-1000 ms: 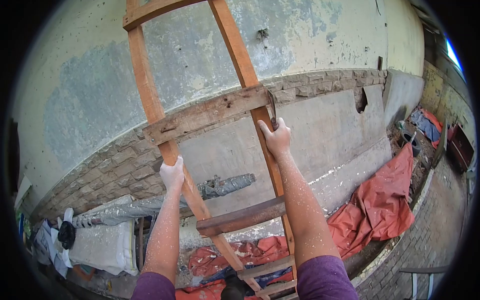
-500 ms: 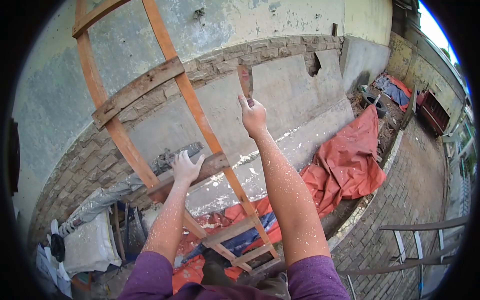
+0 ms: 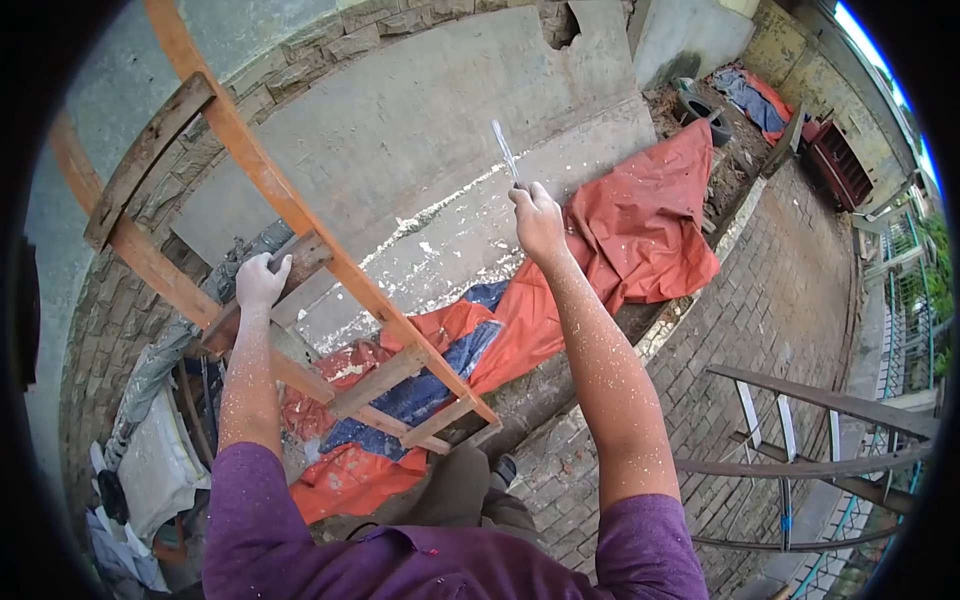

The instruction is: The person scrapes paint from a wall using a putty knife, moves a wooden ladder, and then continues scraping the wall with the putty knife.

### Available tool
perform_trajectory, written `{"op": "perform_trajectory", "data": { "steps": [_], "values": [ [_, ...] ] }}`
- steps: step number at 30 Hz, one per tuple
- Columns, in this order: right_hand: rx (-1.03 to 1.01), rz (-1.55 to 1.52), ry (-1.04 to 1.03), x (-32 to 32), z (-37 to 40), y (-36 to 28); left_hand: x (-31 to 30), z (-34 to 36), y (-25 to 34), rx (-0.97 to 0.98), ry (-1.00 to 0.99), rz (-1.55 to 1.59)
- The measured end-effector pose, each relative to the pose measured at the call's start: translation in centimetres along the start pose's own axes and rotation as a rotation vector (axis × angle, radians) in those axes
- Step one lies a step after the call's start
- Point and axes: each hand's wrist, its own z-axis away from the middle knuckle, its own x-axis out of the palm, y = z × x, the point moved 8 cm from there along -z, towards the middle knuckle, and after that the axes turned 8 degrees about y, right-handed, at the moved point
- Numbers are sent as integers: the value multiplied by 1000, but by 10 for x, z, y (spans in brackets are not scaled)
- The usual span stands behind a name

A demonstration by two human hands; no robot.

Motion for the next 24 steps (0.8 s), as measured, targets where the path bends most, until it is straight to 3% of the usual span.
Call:
{"op": "perform_trajectory", "data": {
  "steps": [4,10,14,19,21,22,24],
  "values": [
    [-126,-62,37,24,-17,-41,-14,5,9,93,242,51],
    [-162,0,-39,36,-39,-107,-15,8,14,116,262,14],
    [-337,-14,7,36,-79,-142,-9,12,9,157,316,22],
    [-563,-21,104,70,-169,-173,-10,32,35,-227,518,66],
    [-594,-38,106,108,-217,-174,17,34,13,-464,409,-44],
    [-592,-27,57,131,-241,-179,7,31,27,-425,539,-117],
    [-603,-16,-16,171,-295,-177,12,31,26,-441,457,-155]
  ]
}}
